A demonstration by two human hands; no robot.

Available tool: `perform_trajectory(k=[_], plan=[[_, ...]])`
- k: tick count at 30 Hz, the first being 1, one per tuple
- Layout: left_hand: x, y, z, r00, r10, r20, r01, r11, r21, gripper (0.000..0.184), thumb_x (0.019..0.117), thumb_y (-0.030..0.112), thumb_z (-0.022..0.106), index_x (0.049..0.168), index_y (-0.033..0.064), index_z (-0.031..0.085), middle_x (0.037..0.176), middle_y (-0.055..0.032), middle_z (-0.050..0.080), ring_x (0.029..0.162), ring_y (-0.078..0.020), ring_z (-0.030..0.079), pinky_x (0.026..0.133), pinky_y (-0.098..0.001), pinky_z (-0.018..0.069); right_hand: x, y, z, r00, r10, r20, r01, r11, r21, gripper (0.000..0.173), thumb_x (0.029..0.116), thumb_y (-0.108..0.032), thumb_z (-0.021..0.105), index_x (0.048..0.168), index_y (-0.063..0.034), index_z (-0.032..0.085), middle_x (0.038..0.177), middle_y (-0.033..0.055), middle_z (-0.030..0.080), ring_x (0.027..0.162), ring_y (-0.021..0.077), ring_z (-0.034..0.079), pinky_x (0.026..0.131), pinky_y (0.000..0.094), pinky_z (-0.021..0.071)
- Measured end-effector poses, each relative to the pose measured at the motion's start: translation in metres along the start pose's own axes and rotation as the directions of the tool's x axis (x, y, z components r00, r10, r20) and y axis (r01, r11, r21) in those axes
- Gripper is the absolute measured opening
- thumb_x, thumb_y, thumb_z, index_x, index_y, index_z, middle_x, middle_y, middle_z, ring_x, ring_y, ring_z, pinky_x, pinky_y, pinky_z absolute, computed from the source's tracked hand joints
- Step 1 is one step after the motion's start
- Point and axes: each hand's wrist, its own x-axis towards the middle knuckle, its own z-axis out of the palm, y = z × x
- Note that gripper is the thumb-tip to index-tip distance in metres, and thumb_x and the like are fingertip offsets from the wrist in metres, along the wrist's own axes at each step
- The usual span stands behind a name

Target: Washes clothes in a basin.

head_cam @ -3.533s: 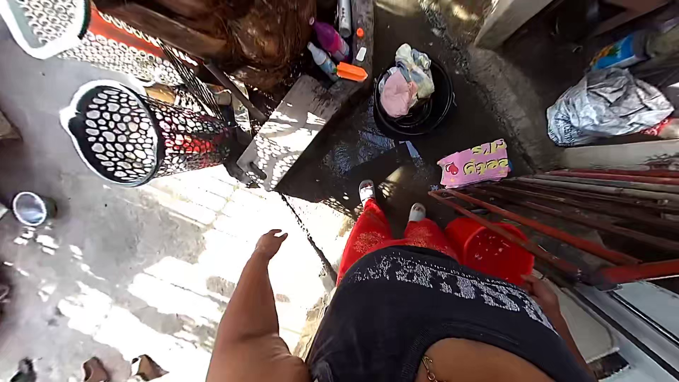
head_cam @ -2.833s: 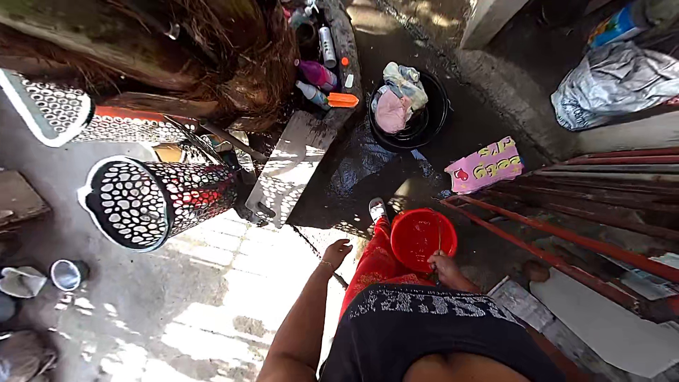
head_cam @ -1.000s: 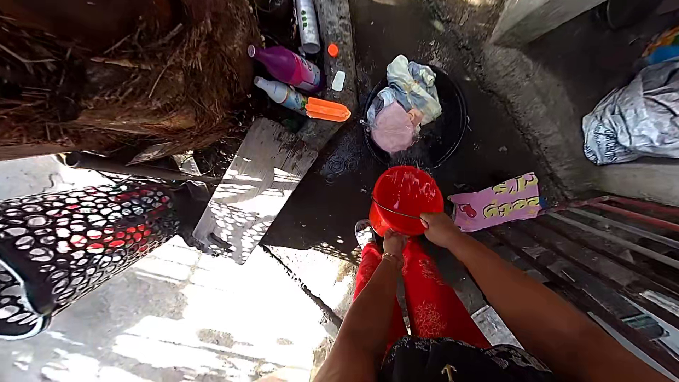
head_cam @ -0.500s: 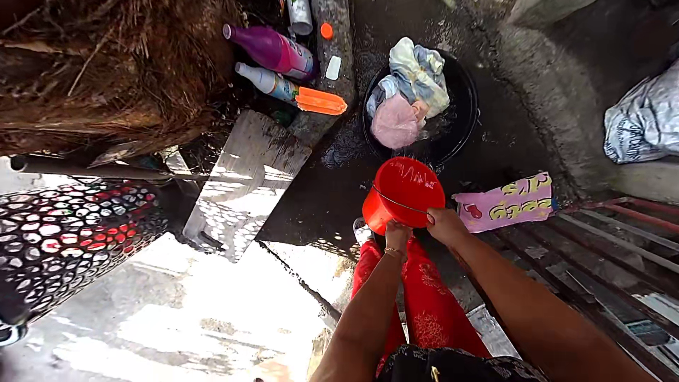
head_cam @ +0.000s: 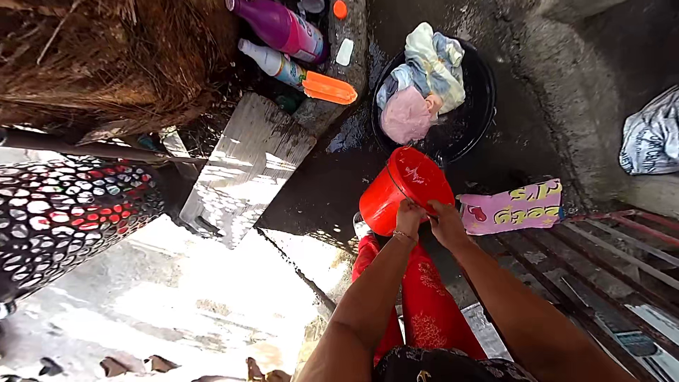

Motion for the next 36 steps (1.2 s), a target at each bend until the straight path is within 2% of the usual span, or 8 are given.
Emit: perform_trajectory(k=[7, 15, 21, 26, 29, 31, 33, 36], plan=[[0.008, 0.014, 0.010, 0.995, -0.038, 0.088, 0.040, 0.999, -0.013, 0.043, 0.0916, -0.009, 0.052, 0.134, -0.0103, 0.043, 0.109, -0.0169, 0.056, 0.092, -0.0176, 0.055, 0.084, -0.0305, 0.0492, 0.014, 0.015, -0.003, 0.994, 0.009, -0.105, 0.004, 0.992, 0.125, 0.038, 0.0975, 0.004, 0.055, 0.136, 0.0065, 0.060, 0.127, 0.0285, 0.067, 0.124, 0.0440, 0.062, 0.114, 0.0567, 0.0386], [0.013, 0.019, 0.008, 0.983, -0.043, 0.181, 0.058, 0.995, -0.080, 0.045, 0.0940, -0.008, 0.050, 0.138, -0.0098, 0.041, 0.114, -0.0199, 0.058, 0.095, -0.0189, 0.059, 0.089, -0.0314, 0.0517, 0.021, 0.027, -0.004, 0.985, 0.067, -0.158, -0.018, 0.957, 0.291, 0.028, 0.0998, -0.006, 0.061, 0.125, 0.0049, 0.066, 0.115, 0.0233, 0.071, 0.109, 0.0294, 0.068, 0.100, 0.0468, 0.0517], [0.015, 0.017, 0.001, 0.975, -0.017, 0.223, 0.053, 0.987, -0.154, 0.052, 0.0940, -0.010, 0.050, 0.144, -0.0088, 0.039, 0.128, -0.0234, 0.056, 0.103, -0.0208, 0.061, 0.091, -0.0306, 0.0513, 0.027, 0.031, -0.008, 0.981, 0.096, -0.168, -0.050, 0.965, 0.259, 0.024, 0.0994, -0.016, 0.067, 0.105, 0.0068, 0.067, 0.088, 0.0168, 0.066, 0.080, 0.0199, 0.061, 0.078, 0.0416, 0.0495], [0.012, 0.018, -0.008, 0.949, 0.038, 0.312, 0.039, 0.971, -0.238, 0.060, 0.0994, -0.007, 0.047, 0.156, -0.0058, 0.027, 0.145, -0.0283, 0.048, 0.122, -0.0272, 0.059, 0.103, -0.0364, 0.0487, 0.034, 0.028, -0.015, 0.982, 0.113, -0.153, -0.061, 0.949, 0.310, 0.016, 0.0991, -0.010, 0.064, 0.101, 0.0059, 0.066, 0.081, 0.0091, 0.061, 0.072, 0.0104, 0.054, 0.072, 0.0322, 0.0472], [-0.006, 0.011, -0.026, 0.930, 0.135, 0.342, -0.048, 0.967, -0.252, 0.061, 0.1018, -0.004, 0.046, 0.159, -0.0054, 0.023, 0.155, -0.0285, 0.041, 0.134, -0.0297, 0.054, 0.110, -0.0386, 0.0456, 0.040, 0.022, -0.022, 0.978, 0.126, -0.166, -0.078, 0.960, 0.270, 0.022, 0.1003, -0.018, 0.066, 0.099, 0.0043, 0.068, 0.079, 0.0098, 0.063, 0.071, 0.0124, 0.056, 0.073, 0.0353, 0.0484], [-0.025, -0.013, -0.047, 0.910, 0.166, 0.381, -0.144, 0.986, -0.086, 0.058, 0.1019, -0.002, 0.048, 0.156, -0.0080, 0.029, 0.157, -0.0288, 0.040, 0.141, -0.0319, 0.050, 0.116, -0.0408, 0.0422, 0.045, 0.018, -0.029, 0.978, 0.120, -0.173, -0.079, 0.970, 0.230, 0.027, 0.1007, -0.021, 0.067, 0.093, 0.0045, 0.066, 0.075, 0.0099, 0.060, 0.070, 0.0140, 0.054, 0.072, 0.0375, 0.0465], [-0.048, -0.048, -0.079, 0.914, 0.025, 0.405, -0.185, 0.914, 0.361, 0.055, 0.1047, 0.008, 0.055, 0.156, -0.0033, 0.037, 0.157, -0.0230, 0.044, 0.145, -0.0297, 0.046, 0.122, -0.0435, 0.0355, 0.049, 0.014, -0.034, 0.977, 0.115, -0.182, -0.075, 0.973, 0.216, 0.029, 0.1012, -0.022, 0.067, 0.089, 0.0048, 0.065, 0.073, 0.0100, 0.058, 0.069, 0.0140, 0.053, 0.072, 0.0374, 0.0458], [-0.086, -0.119, -0.131, 0.915, -0.381, 0.132, 0.064, 0.462, 0.885, 0.067, 0.0998, 0.044, 0.063, 0.157, 0.0146, 0.043, 0.163, -0.0176, 0.036, 0.153, -0.0414, 0.026, 0.116, -0.0740, 0.0227, 0.055, 0.013, -0.038, 0.977, 0.127, -0.173, -0.088, 0.972, 0.218, 0.030, 0.1008, -0.023, 0.068, 0.088, 0.0034, 0.066, 0.072, 0.0090, 0.059, 0.067, 0.0128, 0.055, 0.071, 0.0365, 0.0475]])
